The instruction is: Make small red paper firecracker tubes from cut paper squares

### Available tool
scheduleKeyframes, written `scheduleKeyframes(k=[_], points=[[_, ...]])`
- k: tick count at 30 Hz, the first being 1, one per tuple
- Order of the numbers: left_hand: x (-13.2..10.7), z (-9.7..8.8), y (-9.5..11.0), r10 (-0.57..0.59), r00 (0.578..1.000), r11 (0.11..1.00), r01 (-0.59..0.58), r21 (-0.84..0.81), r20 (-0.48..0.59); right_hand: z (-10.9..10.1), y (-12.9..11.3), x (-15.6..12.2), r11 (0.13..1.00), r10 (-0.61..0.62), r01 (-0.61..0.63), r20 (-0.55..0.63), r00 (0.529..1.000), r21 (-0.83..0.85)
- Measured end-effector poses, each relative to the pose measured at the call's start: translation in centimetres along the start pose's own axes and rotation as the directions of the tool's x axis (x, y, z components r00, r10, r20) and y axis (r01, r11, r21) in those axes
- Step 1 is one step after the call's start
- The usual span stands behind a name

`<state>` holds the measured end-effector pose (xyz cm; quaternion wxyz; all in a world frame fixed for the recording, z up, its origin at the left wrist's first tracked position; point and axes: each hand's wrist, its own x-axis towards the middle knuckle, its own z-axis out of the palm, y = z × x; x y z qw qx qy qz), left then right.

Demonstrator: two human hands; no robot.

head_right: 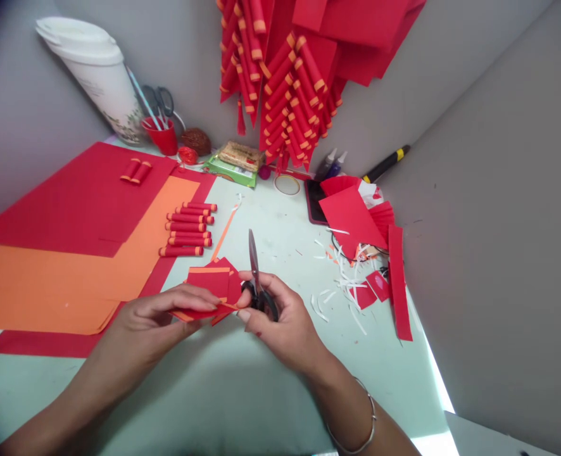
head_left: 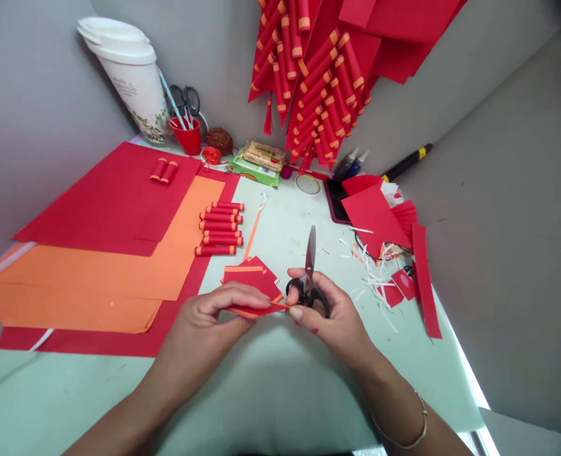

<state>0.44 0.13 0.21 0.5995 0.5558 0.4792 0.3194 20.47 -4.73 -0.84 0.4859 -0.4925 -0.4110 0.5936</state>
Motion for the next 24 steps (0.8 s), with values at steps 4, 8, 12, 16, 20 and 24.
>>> scheduleKeyframes(k=[4,8,12,16,20,24], points=[[-0.5,0.3,0.5,0.099,0.994,0.995,-0.098,0.012,-0.054,-0.2,-0.1,-0.1,1.0,-0.008,0.008,0.008,1.0,0.006],[-0.7,0.5,1.0,0.156,0.985,0.987,-0.152,0.058,-0.072,-0.2,-0.1,-0.1,1.0,0.009,-0.009,-0.006,1.0,0.025],[-0.6,0.5,1.0,0.148,0.987,0.988,-0.145,0.049,-0.065,-0.2,0.1,-0.1,1.0,0.014,-0.014,-0.017,1.0,0.02],[-0.5,0.3,0.6,-0.023,0.999,0.999,0.025,0.035,-0.032,-0.1,0.1,0.2,0.999,0.051,-0.051,-0.062,0.997,-0.013],[-0.1,-0.1,-0.3,-0.241,0.969,0.97,0.24,-0.035,-0.052,0.2,-0.2,0.4,0.993,0.118,-0.119,-0.07,0.991,-0.011],[0.2,0.1,-0.6,-0.249,0.968,0.934,0.245,-0.259,0.017,0.6,-0.1,0.5,0.989,0.147,-0.147,-0.051,0.988,0.007]])
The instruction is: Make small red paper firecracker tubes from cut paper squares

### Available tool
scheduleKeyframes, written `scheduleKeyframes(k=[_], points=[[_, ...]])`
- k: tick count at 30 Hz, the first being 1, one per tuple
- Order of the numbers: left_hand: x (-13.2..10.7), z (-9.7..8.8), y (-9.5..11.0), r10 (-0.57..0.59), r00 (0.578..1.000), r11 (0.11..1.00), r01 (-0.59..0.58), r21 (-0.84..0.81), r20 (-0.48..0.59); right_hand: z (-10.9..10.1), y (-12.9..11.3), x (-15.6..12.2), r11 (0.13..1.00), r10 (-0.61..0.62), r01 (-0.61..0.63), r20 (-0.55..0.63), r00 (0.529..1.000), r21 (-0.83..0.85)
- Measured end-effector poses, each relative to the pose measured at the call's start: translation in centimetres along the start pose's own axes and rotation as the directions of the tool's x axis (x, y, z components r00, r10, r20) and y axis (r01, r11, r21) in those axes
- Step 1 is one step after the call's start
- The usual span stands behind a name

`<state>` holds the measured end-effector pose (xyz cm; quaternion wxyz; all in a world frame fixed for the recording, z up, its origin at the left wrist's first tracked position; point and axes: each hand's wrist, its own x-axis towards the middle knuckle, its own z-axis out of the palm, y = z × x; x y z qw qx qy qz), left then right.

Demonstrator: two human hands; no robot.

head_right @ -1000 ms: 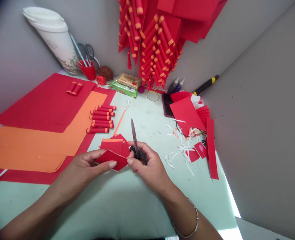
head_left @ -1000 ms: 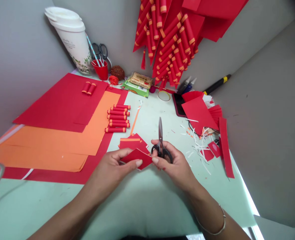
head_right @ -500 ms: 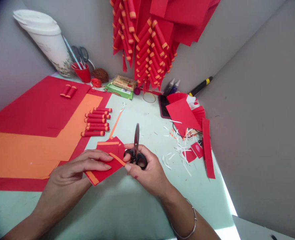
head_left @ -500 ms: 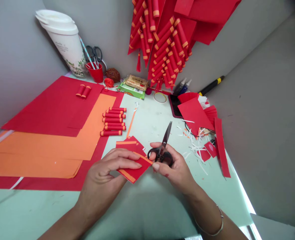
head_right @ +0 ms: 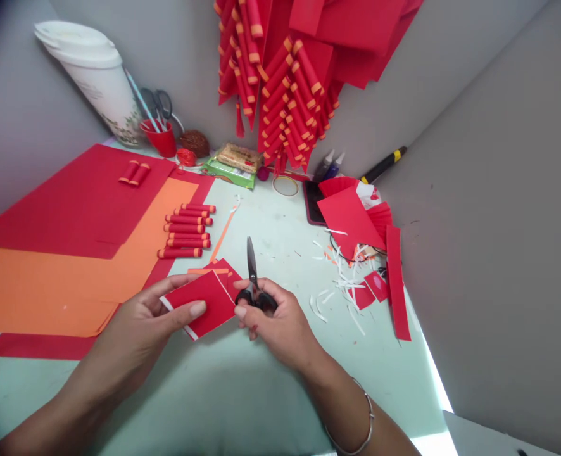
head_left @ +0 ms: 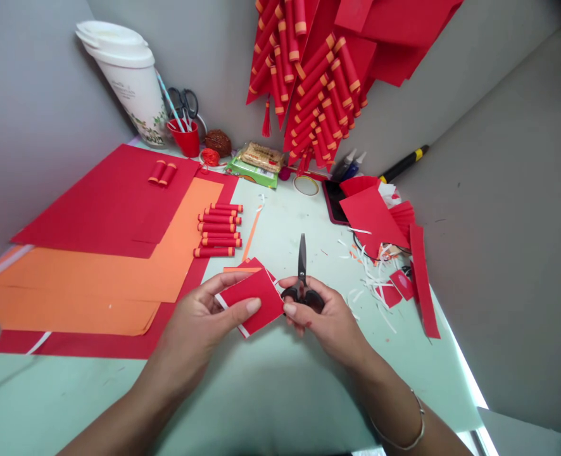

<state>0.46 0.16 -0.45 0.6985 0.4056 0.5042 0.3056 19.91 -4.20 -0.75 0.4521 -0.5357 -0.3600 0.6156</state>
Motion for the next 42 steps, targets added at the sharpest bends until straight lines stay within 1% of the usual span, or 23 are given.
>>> scheduleKeyframes(k=[2,4,5,7,10,13,15,18,21,24,28,31,36,42], points=[[-0.1,0.4,0.2,-0.021,0.994,0.991,0.034,-0.133,0.103,0.1,0.2,0.0,1.0,0.001,-0.001,0.001,1.0,0.012],[-0.3,0.8,0.4,-0.037,0.982,0.978,0.074,-0.197,0.183,0.1,0.3,0.0,1.0,0.005,-0.005,0.013,1.0,0.001],[-0.4,0.9,0.5,-0.049,0.978,0.974,0.091,-0.208,0.2,0.0,0.3,-0.1,1.0,0.007,-0.006,0.027,1.0,-0.025],[-0.4,0.8,0.5,-0.063,0.983,0.971,0.1,-0.217,0.171,-0.4,0.2,-0.3,0.993,-0.004,0.011,0.063,0.998,-0.115],[-0.1,0.3,0.6,-0.033,0.998,0.974,0.045,-0.224,0.057,-1.3,-0.2,-0.6,0.971,-0.028,0.056,0.125,0.992,-0.231],[0.2,-0.1,0.9,-0.009,0.999,0.968,-0.003,-0.249,-0.045,-2.5,-0.6,-0.7,0.961,-0.01,0.054,0.161,0.987,-0.271],[0.3,-0.2,1.1,-0.018,0.997,0.96,-0.004,-0.28,-0.076,-3.1,-0.7,-0.7,0.954,-0.004,0.06,0.19,0.982,-0.293],[0.3,-0.1,1.5,-0.015,0.997,0.947,-0.012,-0.321,-0.082,-3.6,-1.1,-0.7,0.943,0.023,0.052,0.219,0.975,-0.328],[0.2,-0.1,1.6,0.007,0.995,0.944,-0.041,-0.328,-0.104,-3.8,-1.6,-0.9,0.937,0.058,0.03,0.238,0.97,-0.349],[0.2,-0.1,1.6,0.017,0.996,0.944,-0.046,-0.326,-0.093,-3.9,-2.0,-1.1,0.917,0.059,0.046,0.251,0.966,-0.396],[0.2,-0.1,1.5,0.031,0.995,0.94,-0.062,-0.335,-0.098,-3.9,-2.3,-1.2,0.883,0.05,0.066,0.233,0.971,-0.465],[0.3,-0.1,1.6,0.029,0.994,0.935,-0.065,-0.349,-0.108,-3.8,-2.4,-1.1,0.874,0.037,0.069,0.208,0.977,-0.481],[0.2,-0.1,1.6,0.023,0.992,0.922,-0.071,-0.381,-0.128,-4.0,-2.5,-1.1,0.856,0.054,0.056,0.196,0.979,-0.513],[0.1,-0.2,1.4,0.029,0.994,0.914,-0.069,-0.399,-0.105,-4.0,-2.4,-1.0,0.847,0.046,0.072,0.207,0.977,-0.527]])
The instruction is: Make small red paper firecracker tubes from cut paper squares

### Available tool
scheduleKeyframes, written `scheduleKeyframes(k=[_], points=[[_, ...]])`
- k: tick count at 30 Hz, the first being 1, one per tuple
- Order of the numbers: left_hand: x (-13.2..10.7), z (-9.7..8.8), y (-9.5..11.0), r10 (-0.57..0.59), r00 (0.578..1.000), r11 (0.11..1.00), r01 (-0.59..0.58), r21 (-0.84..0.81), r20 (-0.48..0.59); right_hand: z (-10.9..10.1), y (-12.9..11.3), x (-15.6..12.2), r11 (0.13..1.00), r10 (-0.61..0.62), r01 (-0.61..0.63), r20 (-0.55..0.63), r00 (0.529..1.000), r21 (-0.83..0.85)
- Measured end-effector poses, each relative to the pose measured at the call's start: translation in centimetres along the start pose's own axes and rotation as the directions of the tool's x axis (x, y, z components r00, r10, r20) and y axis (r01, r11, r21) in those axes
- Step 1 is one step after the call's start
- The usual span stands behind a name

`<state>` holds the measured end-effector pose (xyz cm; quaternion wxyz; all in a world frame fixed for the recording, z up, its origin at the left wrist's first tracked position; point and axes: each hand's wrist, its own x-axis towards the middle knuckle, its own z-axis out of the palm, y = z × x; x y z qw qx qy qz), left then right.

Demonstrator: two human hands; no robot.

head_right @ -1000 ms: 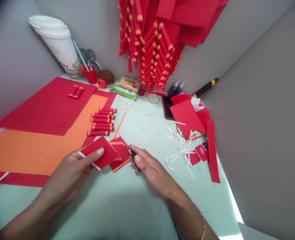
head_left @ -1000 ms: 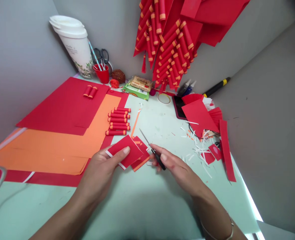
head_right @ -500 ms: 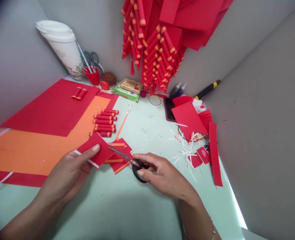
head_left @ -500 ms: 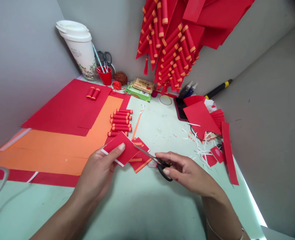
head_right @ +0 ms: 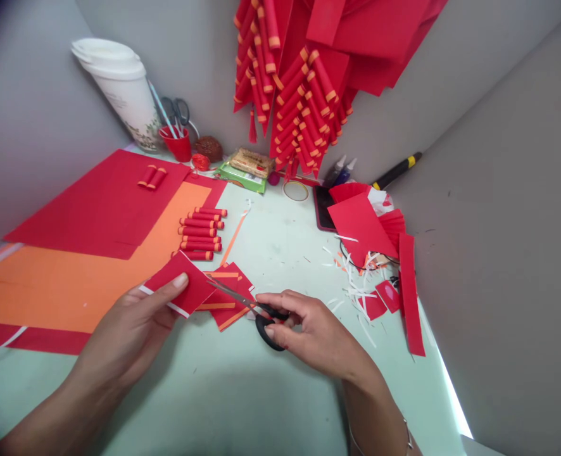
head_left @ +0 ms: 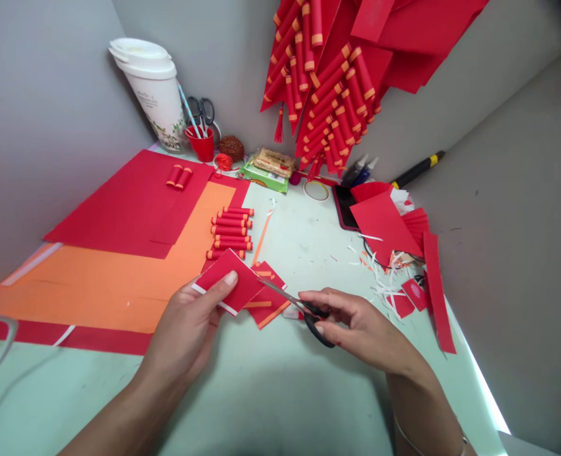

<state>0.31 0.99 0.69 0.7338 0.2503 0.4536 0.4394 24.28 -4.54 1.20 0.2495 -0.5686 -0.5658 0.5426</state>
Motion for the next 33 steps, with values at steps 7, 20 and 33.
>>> scheduleKeyframes(k=[7,20,33], points=[[-0.17,0.27,0.19,-0.018,1.0,0.999,0.019,-0.037,0.009,0.17,0.18,0.05,1.0,-0.02,0.02,-0.004,1.0,0.012],[-0.2,0.25,0.07,-0.036,0.999,0.998,0.036,-0.046,-0.001,0.28,0.13,0.13,0.999,-0.036,0.036,-0.007,0.999,-0.015],[-0.17,0.47,0.08,-0.002,1.0,1.0,0.002,-0.023,-0.012,0.41,0.01,0.13,0.997,-0.077,0.076,-0.027,0.997,-0.035]])
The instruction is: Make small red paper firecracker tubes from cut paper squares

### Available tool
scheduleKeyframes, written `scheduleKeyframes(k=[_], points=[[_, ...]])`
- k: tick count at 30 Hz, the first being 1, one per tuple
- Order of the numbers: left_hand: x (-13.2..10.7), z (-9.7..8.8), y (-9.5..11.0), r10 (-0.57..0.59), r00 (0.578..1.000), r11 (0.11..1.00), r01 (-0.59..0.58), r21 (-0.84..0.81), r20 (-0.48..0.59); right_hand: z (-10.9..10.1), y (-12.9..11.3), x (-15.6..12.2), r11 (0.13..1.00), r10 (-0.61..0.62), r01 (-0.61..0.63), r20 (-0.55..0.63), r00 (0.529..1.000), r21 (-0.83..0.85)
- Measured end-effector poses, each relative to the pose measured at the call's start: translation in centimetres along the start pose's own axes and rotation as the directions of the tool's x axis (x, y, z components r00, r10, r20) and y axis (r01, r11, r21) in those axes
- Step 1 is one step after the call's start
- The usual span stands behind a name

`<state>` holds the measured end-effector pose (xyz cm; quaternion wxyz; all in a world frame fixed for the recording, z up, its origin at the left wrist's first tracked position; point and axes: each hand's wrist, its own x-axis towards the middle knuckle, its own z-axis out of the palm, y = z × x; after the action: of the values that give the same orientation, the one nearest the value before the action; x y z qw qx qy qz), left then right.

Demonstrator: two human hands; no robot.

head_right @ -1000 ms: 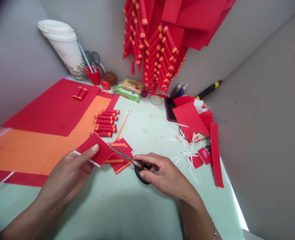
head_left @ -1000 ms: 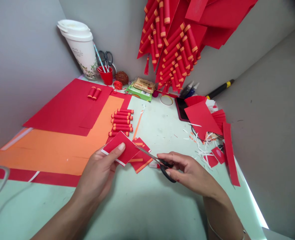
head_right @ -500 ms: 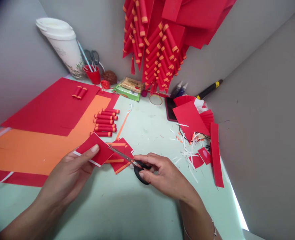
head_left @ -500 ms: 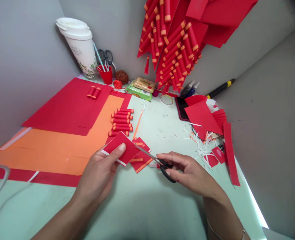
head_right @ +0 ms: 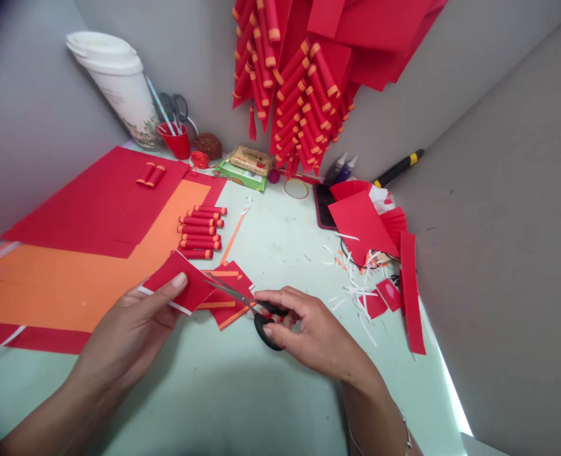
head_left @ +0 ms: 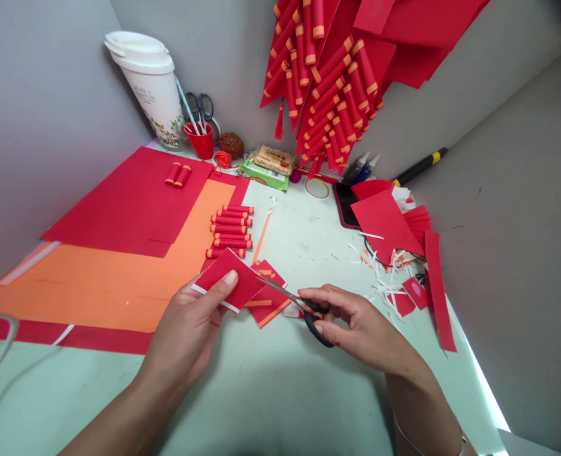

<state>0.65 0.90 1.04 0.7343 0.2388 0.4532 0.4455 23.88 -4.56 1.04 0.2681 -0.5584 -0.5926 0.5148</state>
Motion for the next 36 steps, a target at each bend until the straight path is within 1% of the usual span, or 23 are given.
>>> scheduleKeyframes(k=[8,15,20,31,36], points=[[-0.02,0.01,-0.19,0.0,0.999,1.0,0.0,0.012,0.038,-0.04,-0.39,0.05,1.0,0.019,-0.02,-0.003,1.0,-0.025],[0.02,-0.27,-0.46,0.005,0.999,1.0,-0.006,0.019,0.035,0.01,-0.26,0.05,0.999,0.02,-0.02,-0.009,1.0,-0.028],[0.02,-0.21,-0.43,-0.008,0.999,1.0,0.007,0.021,0.052,0.11,-0.1,0.12,1.0,0.006,-0.006,-0.014,1.0,-0.023],[-0.09,-0.12,-0.34,-0.003,0.999,1.0,0.002,0.018,0.048,0.38,0.18,0.13,0.999,0.02,-0.02,-0.025,0.999,0.025],[-0.23,-0.04,-0.32,-0.009,1.0,1.0,0.009,0.019,0.027,0.41,0.38,0.18,0.999,0.032,-0.031,-0.021,0.999,0.038]])
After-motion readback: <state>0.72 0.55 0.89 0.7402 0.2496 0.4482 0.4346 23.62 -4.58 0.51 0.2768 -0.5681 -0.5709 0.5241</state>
